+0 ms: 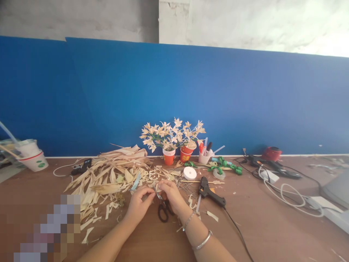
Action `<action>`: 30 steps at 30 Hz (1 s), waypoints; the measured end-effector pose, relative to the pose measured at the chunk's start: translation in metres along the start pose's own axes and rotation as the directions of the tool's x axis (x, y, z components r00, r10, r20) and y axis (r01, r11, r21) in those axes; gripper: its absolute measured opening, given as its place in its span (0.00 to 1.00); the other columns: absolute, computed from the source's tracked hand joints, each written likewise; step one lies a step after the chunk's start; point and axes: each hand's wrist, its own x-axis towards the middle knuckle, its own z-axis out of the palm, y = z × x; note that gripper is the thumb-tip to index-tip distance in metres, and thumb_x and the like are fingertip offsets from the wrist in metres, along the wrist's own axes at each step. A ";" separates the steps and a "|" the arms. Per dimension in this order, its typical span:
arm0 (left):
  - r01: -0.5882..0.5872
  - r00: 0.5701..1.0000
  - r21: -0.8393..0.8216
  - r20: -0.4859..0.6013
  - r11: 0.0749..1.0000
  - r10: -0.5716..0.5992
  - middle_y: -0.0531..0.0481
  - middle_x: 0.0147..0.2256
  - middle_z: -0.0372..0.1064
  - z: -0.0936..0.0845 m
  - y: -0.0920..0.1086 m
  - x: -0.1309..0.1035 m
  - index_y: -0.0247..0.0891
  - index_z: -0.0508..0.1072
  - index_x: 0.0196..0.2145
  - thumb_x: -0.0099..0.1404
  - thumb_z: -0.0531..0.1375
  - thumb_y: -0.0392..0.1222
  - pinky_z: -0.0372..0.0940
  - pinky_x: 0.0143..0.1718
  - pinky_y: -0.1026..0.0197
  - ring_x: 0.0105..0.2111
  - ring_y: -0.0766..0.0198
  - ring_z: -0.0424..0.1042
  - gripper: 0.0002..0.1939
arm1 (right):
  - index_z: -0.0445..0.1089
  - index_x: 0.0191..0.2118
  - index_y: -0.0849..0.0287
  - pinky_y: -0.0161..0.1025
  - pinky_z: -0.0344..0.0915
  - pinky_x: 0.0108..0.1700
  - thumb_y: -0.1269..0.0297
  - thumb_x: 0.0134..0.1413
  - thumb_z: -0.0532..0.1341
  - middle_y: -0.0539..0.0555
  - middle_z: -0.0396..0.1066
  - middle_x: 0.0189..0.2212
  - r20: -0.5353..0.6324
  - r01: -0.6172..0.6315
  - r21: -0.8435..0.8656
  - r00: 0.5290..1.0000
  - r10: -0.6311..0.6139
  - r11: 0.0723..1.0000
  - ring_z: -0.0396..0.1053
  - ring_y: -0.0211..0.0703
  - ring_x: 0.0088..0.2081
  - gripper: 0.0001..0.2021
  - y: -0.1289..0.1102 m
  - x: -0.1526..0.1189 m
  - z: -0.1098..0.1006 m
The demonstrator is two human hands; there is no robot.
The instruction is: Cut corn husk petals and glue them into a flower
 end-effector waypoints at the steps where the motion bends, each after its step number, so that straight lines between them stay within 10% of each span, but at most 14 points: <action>1: -0.004 1.000 0.005 0.000 1.000 0.004 0.49 0.26 0.72 0.000 0.000 0.000 0.39 0.73 0.24 0.58 0.56 0.37 0.62 0.37 0.58 0.32 0.59 0.69 0.08 | 0.70 0.23 0.62 0.32 0.42 0.20 0.64 0.38 0.62 0.46 0.62 0.16 0.003 -0.002 -0.001 1.000 0.002 1.000 0.50 0.30 0.17 0.06 0.000 0.000 0.000; 18: 0.026 1.000 -0.041 -0.004 0.999 -0.026 0.49 0.25 0.72 0.002 -0.006 0.000 0.38 0.73 0.24 0.58 0.56 0.38 0.62 0.37 0.59 0.31 0.60 0.69 0.08 | 0.71 0.26 0.63 0.30 0.42 0.19 0.61 0.40 0.62 0.46 0.62 0.15 0.030 -0.027 0.008 0.999 0.026 1.000 0.51 0.29 0.16 0.09 0.000 0.003 -0.003; 23: 0.064 0.994 -0.131 -0.081 0.989 -0.075 0.49 0.26 0.72 0.002 -0.007 0.002 0.38 0.74 0.24 0.57 0.57 0.41 0.63 0.35 0.59 0.30 0.60 0.70 0.08 | 0.72 0.34 0.59 0.29 0.49 0.21 0.64 0.37 0.58 0.50 0.70 0.27 -0.132 0.062 0.003 0.989 -0.061 0.998 0.60 0.34 0.22 0.14 -0.004 0.001 -0.001; 30: 0.121 0.982 -0.209 -0.115 0.970 -0.148 0.49 0.25 0.73 0.002 -0.005 0.004 0.37 0.74 0.23 0.56 0.59 0.44 0.64 0.33 0.60 0.28 0.60 0.70 0.09 | 0.55 0.09 0.57 0.32 0.45 0.20 0.66 0.25 0.47 0.47 0.52 0.08 -0.347 0.226 -0.340 0.872 -0.345 0.913 0.48 0.33 0.15 0.05 -0.011 0.001 -0.015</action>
